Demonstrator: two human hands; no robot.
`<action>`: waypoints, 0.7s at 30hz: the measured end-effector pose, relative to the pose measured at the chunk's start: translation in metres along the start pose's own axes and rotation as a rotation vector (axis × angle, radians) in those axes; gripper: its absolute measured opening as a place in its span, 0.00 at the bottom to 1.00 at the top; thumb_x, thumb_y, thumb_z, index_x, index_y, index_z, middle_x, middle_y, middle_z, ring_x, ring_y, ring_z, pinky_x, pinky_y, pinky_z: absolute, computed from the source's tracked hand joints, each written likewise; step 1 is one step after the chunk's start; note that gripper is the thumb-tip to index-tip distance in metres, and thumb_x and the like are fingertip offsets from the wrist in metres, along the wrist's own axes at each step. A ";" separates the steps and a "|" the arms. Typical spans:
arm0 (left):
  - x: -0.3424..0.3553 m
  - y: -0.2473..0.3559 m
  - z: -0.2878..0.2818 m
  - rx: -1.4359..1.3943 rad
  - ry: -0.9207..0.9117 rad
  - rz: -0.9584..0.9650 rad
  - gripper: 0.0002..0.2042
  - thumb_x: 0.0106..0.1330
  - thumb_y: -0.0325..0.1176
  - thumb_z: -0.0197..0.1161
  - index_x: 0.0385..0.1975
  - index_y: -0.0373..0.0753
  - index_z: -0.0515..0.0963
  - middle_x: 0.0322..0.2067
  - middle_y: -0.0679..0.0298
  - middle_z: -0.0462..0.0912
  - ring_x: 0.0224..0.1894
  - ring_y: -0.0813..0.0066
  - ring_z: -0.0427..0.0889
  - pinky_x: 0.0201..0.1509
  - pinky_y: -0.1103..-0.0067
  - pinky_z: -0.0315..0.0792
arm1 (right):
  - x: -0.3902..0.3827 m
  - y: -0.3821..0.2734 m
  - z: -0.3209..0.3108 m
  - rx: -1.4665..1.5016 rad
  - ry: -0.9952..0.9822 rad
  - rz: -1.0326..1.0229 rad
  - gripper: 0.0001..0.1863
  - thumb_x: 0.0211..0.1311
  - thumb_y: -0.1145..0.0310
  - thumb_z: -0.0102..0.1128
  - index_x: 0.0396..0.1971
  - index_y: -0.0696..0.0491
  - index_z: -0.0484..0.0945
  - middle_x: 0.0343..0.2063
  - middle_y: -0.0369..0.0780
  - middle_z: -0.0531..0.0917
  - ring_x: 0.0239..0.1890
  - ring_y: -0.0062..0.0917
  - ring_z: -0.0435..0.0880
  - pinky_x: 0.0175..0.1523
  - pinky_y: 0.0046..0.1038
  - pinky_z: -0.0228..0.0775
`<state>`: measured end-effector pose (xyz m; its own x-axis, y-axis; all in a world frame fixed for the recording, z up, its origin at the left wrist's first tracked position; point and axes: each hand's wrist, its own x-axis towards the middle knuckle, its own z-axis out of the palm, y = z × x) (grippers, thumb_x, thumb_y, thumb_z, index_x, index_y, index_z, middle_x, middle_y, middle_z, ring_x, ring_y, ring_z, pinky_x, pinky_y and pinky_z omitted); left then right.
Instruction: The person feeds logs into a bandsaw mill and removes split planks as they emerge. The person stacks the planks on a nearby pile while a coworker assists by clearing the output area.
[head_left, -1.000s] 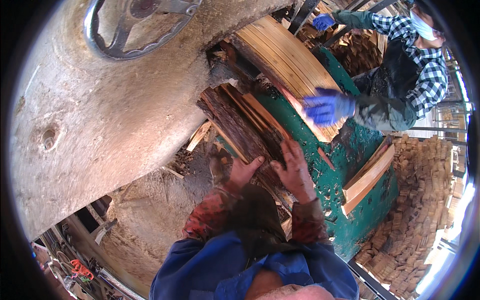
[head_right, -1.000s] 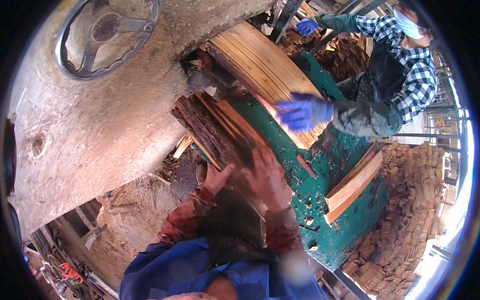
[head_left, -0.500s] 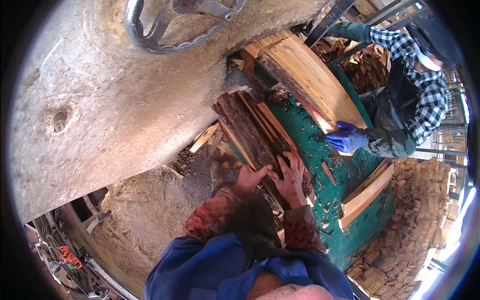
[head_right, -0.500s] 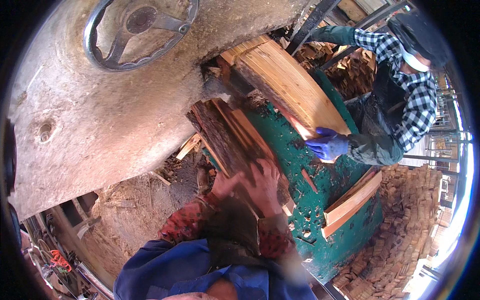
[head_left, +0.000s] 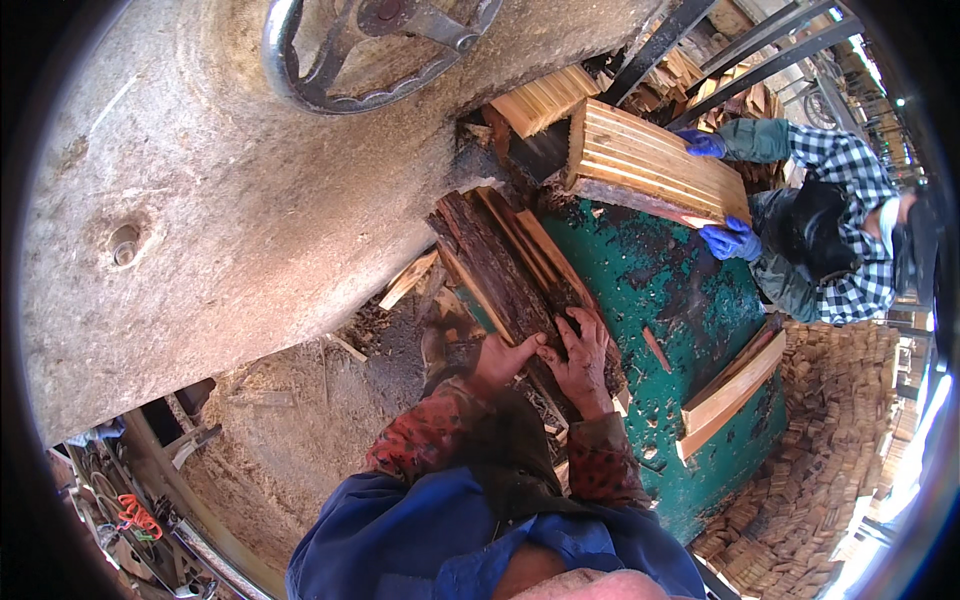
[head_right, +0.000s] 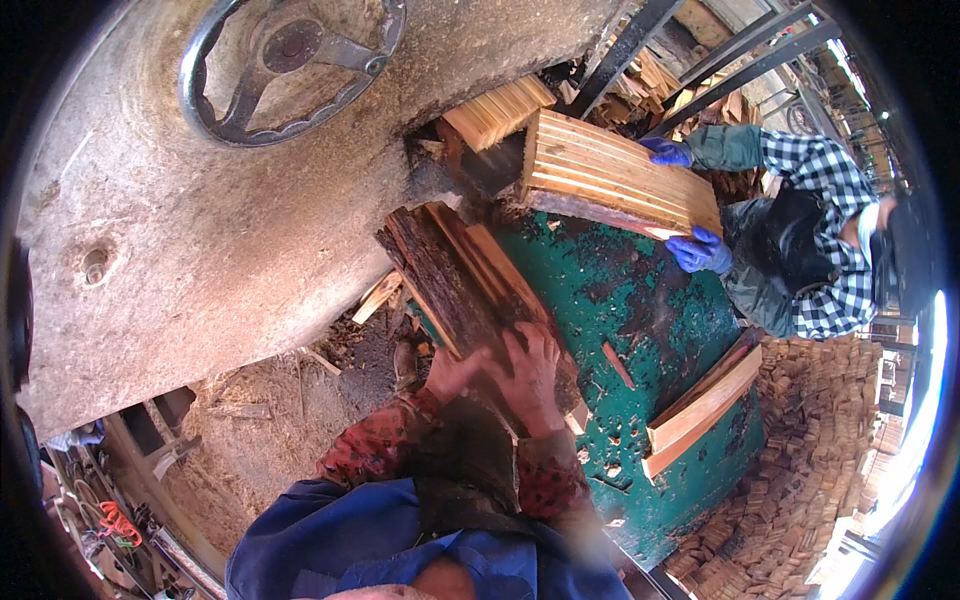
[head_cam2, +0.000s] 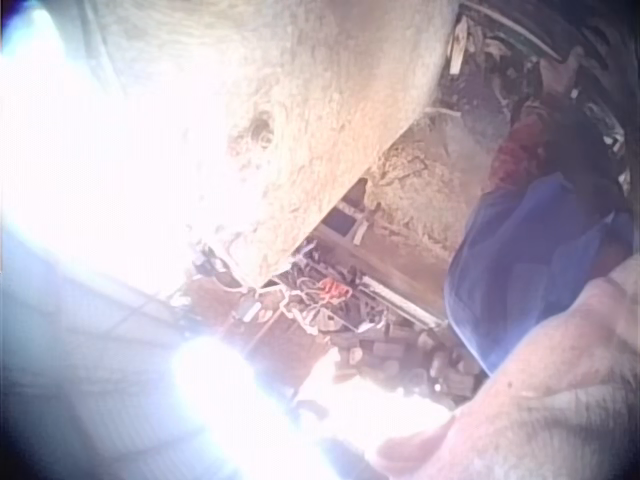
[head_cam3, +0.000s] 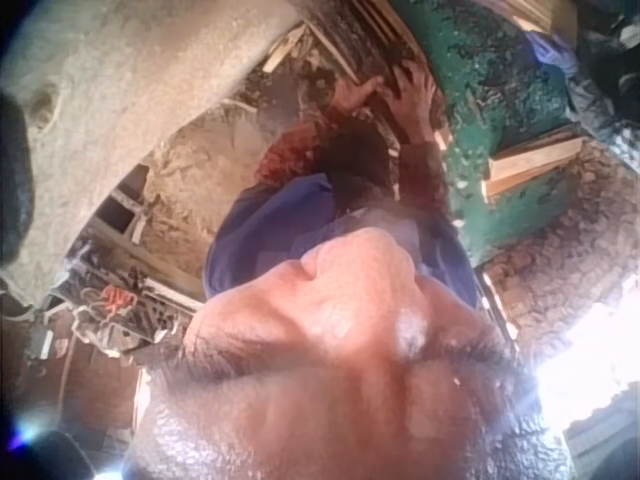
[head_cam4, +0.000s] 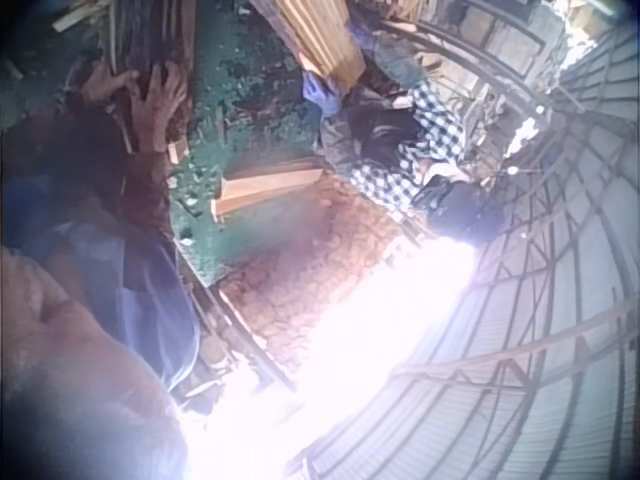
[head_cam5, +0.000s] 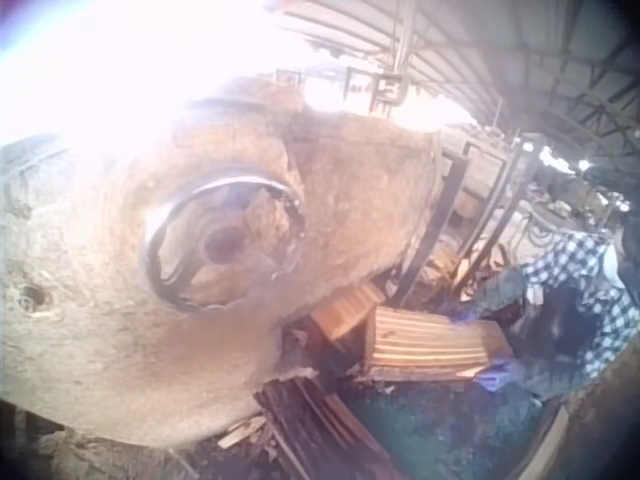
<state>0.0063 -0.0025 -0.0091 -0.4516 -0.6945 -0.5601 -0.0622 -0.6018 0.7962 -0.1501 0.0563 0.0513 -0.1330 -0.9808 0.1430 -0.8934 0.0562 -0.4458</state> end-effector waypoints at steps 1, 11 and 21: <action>0.000 0.001 -0.001 0.014 -0.007 -0.034 0.23 0.62 0.46 0.74 0.44 0.29 0.83 0.37 0.58 0.88 0.37 0.75 0.85 0.41 0.76 0.79 | 0.000 0.000 0.000 -0.003 0.000 0.000 0.30 0.60 0.49 0.66 0.54 0.57 0.79 0.59 0.46 0.70 0.65 0.47 0.64 0.68 0.50 0.55; 0.020 -0.041 0.005 -0.131 0.067 0.303 0.24 0.61 0.48 0.75 0.40 0.29 0.84 0.25 0.62 0.85 0.23 0.79 0.80 0.25 0.78 0.73 | 0.000 -0.002 -0.001 -0.004 -0.011 0.015 0.30 0.60 0.49 0.67 0.54 0.57 0.79 0.60 0.46 0.70 0.65 0.47 0.64 0.68 0.50 0.55; 0.015 -0.035 0.006 -0.101 0.092 0.271 0.22 0.62 0.47 0.74 0.34 0.29 0.84 0.21 0.63 0.83 0.21 0.80 0.79 0.23 0.78 0.71 | 0.000 0.000 -0.001 -0.007 -0.027 0.002 0.31 0.61 0.47 0.64 0.54 0.58 0.79 0.60 0.47 0.70 0.65 0.47 0.64 0.68 0.49 0.55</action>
<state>-0.0036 0.0106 -0.0441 -0.3569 -0.8650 -0.3528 0.1402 -0.4230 0.8952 -0.1504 0.0566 0.0518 -0.1232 -0.9854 0.1177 -0.8962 0.0595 -0.4397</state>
